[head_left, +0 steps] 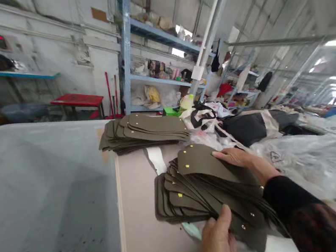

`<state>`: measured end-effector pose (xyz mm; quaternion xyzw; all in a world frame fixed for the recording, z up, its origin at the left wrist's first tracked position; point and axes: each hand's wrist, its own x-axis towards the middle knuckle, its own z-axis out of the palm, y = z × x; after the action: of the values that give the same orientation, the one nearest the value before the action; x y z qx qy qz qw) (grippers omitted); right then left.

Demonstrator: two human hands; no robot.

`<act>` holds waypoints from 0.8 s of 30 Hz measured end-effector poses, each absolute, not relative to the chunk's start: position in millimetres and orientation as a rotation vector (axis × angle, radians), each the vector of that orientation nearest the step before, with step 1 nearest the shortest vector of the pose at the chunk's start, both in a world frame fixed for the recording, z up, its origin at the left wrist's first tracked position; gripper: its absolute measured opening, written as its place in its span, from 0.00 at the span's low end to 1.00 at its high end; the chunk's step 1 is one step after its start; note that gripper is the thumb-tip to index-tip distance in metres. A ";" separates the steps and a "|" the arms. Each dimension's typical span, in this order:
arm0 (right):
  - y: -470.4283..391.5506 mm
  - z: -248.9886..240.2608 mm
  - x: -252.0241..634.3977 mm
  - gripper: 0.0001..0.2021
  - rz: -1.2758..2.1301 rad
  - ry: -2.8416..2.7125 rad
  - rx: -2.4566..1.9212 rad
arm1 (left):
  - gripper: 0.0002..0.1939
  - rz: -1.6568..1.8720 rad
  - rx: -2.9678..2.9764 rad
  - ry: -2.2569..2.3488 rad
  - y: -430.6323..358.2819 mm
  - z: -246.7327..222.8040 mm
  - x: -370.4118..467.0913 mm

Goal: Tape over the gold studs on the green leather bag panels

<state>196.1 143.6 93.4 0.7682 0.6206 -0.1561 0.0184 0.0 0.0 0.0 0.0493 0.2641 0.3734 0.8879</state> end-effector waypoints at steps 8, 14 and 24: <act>135.3 89.2 184.7 0.35 -0.609 1.902 2.384 | 0.31 0.816 0.015 0.514 5.9 10.0 2.3; 95.2 97.6 140.0 0.40 -0.529 1.870 2.557 | 0.17 0.823 0.065 0.559 -2.7 36.1 -12.2; 94.7 83.3 155.2 0.44 -0.581 2.010 2.597 | 0.15 0.815 0.132 0.637 -2.6 29.3 -6.9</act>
<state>155.2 94.7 83.3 0.7751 0.5998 -0.1735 -0.0965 -6.9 -2.6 29.3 0.0629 0.3042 0.3895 0.8671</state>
